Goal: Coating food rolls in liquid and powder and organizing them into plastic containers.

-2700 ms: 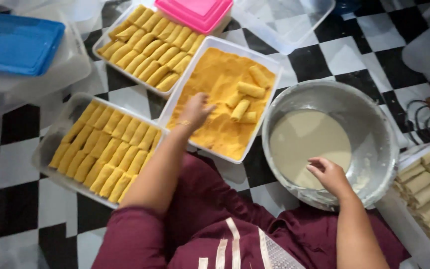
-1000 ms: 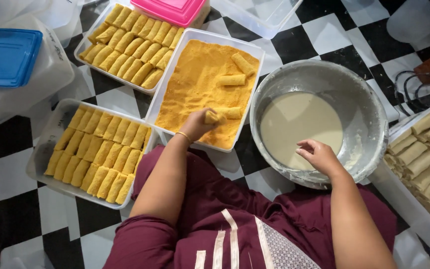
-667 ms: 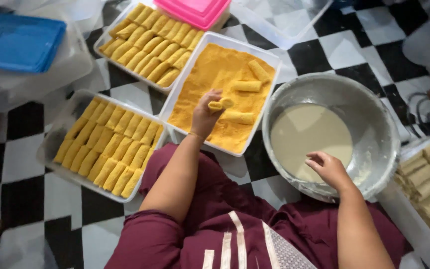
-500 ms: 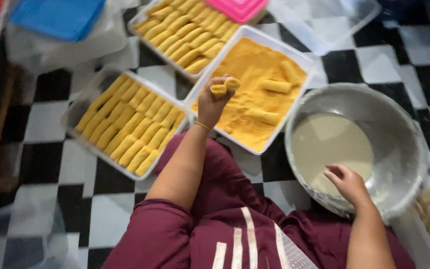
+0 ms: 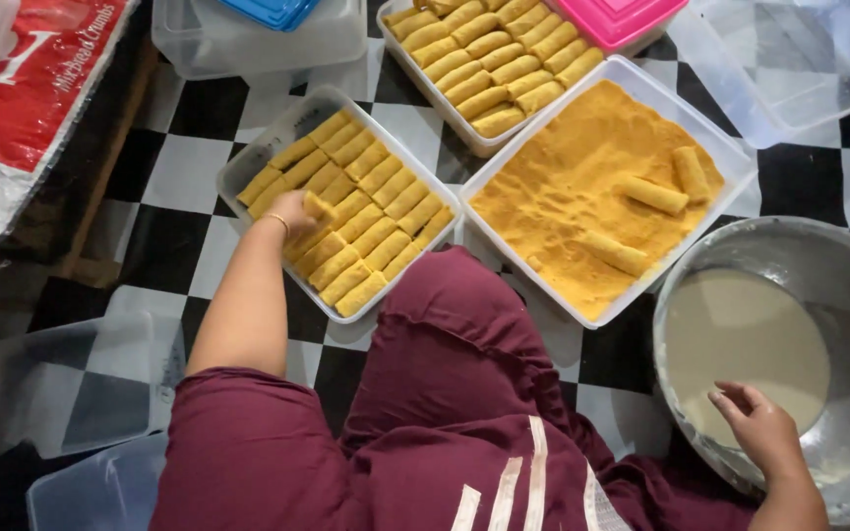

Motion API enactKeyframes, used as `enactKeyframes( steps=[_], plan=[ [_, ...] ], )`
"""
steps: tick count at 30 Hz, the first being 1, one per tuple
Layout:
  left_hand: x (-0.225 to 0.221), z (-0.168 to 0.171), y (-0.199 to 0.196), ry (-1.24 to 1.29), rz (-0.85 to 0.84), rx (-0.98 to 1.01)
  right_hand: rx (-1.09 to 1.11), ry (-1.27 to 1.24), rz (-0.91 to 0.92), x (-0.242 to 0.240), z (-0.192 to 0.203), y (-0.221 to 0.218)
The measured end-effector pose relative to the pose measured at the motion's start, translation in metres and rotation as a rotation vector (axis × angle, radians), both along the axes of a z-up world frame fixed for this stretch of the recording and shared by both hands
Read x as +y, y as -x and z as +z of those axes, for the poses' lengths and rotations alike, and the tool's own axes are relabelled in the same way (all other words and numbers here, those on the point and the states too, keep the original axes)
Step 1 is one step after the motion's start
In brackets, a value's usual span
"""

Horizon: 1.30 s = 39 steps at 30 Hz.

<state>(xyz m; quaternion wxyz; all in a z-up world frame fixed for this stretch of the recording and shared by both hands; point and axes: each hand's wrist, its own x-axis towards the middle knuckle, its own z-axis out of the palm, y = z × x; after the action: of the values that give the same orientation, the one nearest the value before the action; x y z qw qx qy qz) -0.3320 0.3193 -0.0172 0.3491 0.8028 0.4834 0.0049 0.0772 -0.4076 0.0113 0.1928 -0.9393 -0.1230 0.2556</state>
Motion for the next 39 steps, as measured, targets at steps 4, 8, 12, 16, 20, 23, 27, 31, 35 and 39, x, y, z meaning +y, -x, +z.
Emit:
enactKeyframes(
  steps=[4,8,12,16,20,23,27,31,35,39],
  plan=[
    [0.015,-0.038,0.016,-0.103,-0.127,0.458,-0.025,0.037,0.017,-0.006,-0.013,-0.004],
    [0.037,-0.086,0.031,-0.061,-0.158,0.443,-0.028,0.067,0.002,-0.011,-0.016,-0.004],
    [-0.001,-0.007,0.02,0.2,0.0,0.334,-0.033,0.09,0.009,-0.008,-0.01,-0.003],
    [-0.004,0.023,0.017,0.077,-0.012,0.283,-0.003,0.069,-0.024,-0.003,-0.004,0.001],
    [-0.023,0.062,0.012,-0.101,0.068,0.254,0.008,0.095,-0.028,0.0,0.001,0.003],
    [0.024,-0.026,0.032,-0.148,-0.038,0.225,0.008,0.104,-0.023,0.002,0.002,0.003],
    [0.031,-0.05,0.036,-0.048,0.046,0.216,0.0,0.111,-0.03,0.001,-0.002,0.0],
    [0.016,-0.025,0.018,-0.214,-0.039,0.447,-0.017,0.014,0.008,-0.009,-0.017,-0.009],
    [-0.012,-0.008,-0.067,-0.693,-0.091,0.066,-0.048,-0.076,0.029,-0.022,-0.032,-0.016],
    [-0.08,0.009,-0.229,-0.858,-0.474,-0.427,-0.022,-0.036,0.018,-0.022,-0.017,-0.01]
  ],
)
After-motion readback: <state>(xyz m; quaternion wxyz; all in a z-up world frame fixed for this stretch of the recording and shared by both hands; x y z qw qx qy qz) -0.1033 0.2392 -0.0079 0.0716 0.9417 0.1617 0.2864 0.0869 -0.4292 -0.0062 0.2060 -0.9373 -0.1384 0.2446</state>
